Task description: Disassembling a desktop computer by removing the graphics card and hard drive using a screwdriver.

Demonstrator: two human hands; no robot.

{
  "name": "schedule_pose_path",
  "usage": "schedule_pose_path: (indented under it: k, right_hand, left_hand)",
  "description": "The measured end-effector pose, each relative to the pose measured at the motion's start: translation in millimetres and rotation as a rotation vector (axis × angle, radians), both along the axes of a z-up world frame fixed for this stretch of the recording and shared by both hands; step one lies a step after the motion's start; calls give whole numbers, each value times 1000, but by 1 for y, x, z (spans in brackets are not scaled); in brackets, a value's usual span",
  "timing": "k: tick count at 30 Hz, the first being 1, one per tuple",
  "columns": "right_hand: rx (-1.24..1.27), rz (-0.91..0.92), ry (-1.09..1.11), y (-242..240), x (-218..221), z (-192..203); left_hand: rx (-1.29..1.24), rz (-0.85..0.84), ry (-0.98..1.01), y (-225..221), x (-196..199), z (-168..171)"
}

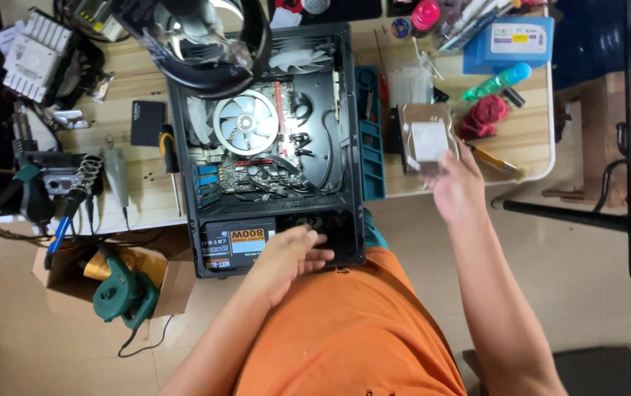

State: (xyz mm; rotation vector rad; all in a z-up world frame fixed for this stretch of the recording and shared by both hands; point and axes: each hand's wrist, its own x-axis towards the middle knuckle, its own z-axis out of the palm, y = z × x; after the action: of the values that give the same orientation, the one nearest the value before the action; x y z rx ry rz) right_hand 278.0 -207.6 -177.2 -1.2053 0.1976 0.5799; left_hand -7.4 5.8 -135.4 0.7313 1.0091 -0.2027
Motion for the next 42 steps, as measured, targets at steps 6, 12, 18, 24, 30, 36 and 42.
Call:
schedule_pose_path:
  k: [6,12,18,24,30,36,42]
  right_hand:
    - [-86,-4,51,22,99,-110]
    - [-160,49,20,47,142,-129]
    - [-443,12,-59,37,167,-183]
    - [-875,174,-419,49,142,-133]
    - [-1244,388,-317,80,91,-21]
    - [-746,140,-1331,97,19,46]
    - [-613,928,-1182,195,-88,83]
  left_hand:
    - [125,-31,-56,1,-17,30]
    - [209,99,-73,-7,-48,21]
    - [280,258,-49,-1,-62,33]
    - [667,158,0,51,-43,86]
    - [935,-173,37,108,-39,113]
    - [1135,-317,-5,128,-55,70]
    - [1316,-319,-36,128,-71,30]
